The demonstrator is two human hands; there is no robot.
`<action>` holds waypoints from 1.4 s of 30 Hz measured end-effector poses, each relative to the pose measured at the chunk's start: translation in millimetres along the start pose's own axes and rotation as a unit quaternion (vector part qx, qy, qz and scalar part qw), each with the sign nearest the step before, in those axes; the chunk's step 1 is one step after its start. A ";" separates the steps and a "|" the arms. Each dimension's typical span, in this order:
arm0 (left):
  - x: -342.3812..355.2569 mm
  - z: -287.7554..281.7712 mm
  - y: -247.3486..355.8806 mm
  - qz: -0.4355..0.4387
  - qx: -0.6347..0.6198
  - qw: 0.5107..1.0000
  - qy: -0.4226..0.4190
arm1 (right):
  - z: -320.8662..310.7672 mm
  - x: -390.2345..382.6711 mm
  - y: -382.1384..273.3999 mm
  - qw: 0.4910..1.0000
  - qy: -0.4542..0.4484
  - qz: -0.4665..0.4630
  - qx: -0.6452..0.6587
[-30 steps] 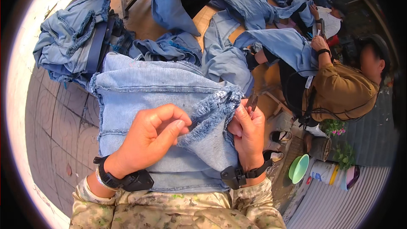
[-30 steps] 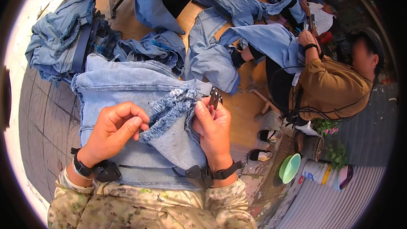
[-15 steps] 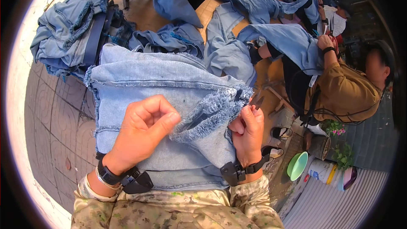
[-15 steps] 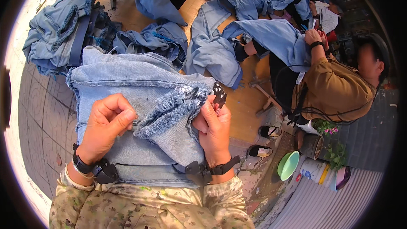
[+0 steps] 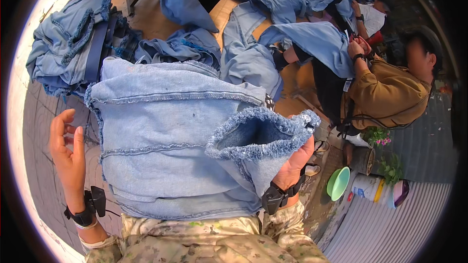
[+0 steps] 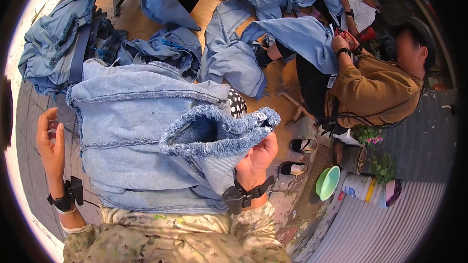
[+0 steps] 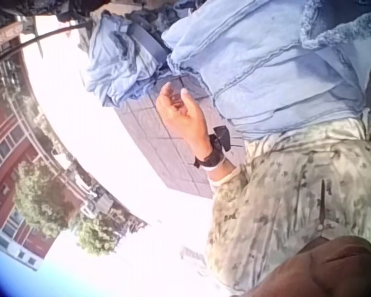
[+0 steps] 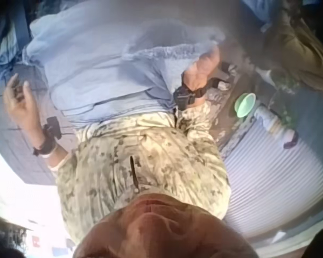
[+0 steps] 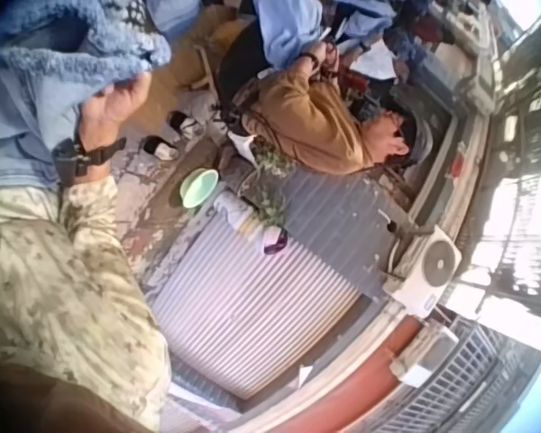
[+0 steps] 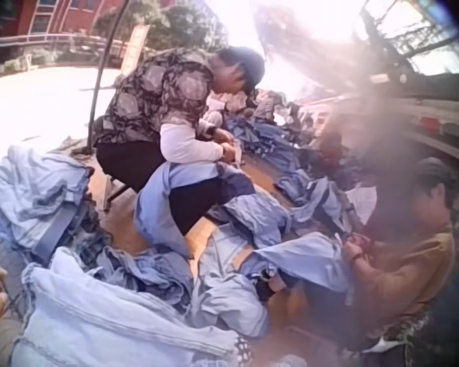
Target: Trim and repair frayed denim fabric on a pair of blue jeans using hand tools.
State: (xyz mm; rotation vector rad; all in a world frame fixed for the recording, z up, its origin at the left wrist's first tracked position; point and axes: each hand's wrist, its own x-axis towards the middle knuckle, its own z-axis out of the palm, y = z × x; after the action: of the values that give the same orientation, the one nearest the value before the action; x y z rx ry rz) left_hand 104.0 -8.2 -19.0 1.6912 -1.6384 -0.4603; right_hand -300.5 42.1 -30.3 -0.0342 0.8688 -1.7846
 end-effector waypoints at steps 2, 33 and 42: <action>-1.0 4.0 32.0 0.035 0.061 0.997 0.009 | 4.6 -3.0 -0.4 0.997 0.070 -0.020 0.007; -1.5 124.5 93.7 -0.107 -0.477 0.703 -0.517 | -21.0 56.2 -3.1 0.969 -0.023 -0.073 -0.233; -5.3 128.5 101.9 -0.132 -0.472 0.731 -0.475 | -25.0 59.6 -7.7 0.976 -0.045 -0.064 -0.204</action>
State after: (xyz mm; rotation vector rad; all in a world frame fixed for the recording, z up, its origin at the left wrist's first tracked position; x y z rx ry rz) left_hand -58.1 -27.6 -35.0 0.8388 -1.2696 -2.1537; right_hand -341.3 6.9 -66.8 -0.4425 1.1753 -1.6799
